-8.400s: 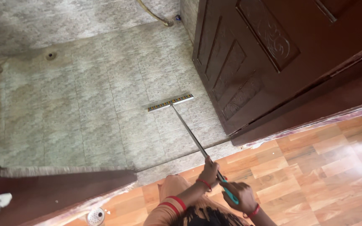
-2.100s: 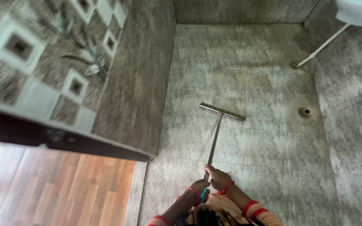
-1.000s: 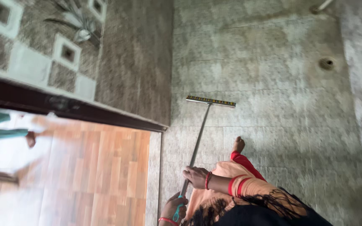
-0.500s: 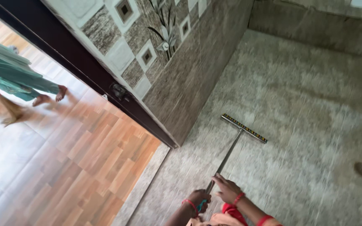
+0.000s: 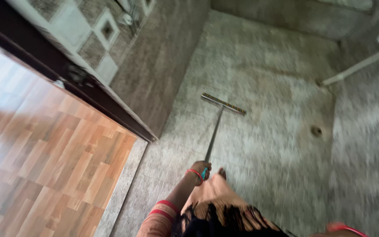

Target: The person uses a floor squeegee to push water across a tiled bathroom floor, maneuvering around a toilet, urinal, and sink.

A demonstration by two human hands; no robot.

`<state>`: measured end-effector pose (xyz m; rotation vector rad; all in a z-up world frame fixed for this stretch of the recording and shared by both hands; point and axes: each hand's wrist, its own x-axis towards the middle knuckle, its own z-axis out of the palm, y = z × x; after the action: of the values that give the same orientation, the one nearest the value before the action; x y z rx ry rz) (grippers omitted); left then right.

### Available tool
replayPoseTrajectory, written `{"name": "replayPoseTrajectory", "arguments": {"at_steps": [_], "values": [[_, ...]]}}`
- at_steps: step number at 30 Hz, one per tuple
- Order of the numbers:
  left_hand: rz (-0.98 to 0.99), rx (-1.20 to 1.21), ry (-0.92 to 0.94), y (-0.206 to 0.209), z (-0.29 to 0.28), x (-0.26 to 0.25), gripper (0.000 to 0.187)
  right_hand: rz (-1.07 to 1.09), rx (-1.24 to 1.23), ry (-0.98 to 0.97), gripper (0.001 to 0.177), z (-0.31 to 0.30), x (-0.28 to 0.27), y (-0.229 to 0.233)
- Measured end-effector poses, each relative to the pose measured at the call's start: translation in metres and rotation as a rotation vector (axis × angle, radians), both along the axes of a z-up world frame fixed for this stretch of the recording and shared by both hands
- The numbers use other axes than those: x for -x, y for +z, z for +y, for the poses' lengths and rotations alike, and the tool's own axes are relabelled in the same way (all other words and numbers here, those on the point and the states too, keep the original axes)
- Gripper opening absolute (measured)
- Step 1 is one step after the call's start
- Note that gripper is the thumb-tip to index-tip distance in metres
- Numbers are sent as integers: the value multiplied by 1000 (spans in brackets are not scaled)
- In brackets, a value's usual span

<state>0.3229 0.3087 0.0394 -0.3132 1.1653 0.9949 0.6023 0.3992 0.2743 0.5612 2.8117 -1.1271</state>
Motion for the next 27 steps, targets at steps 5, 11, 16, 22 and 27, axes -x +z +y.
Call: {"name": "replayPoseTrajectory", "arguments": {"at_steps": [5,11,16,22,27], "values": [[-30,-10,-51,1,-43,-4,14,370,-8,144,33,-74,0,89],[-34,-36,-83,27,-85,-19,12,710,-55,449,22,-96,14,246],[-49,-58,-64,42,-99,-25,12,664,46,612,13,-82,48,292],[-14,-64,-26,77,-93,-24,8,-249,132,654,13,-26,107,206],[8,-67,-59,100,-68,-14,10,-185,-50,400,22,32,148,18]]}}
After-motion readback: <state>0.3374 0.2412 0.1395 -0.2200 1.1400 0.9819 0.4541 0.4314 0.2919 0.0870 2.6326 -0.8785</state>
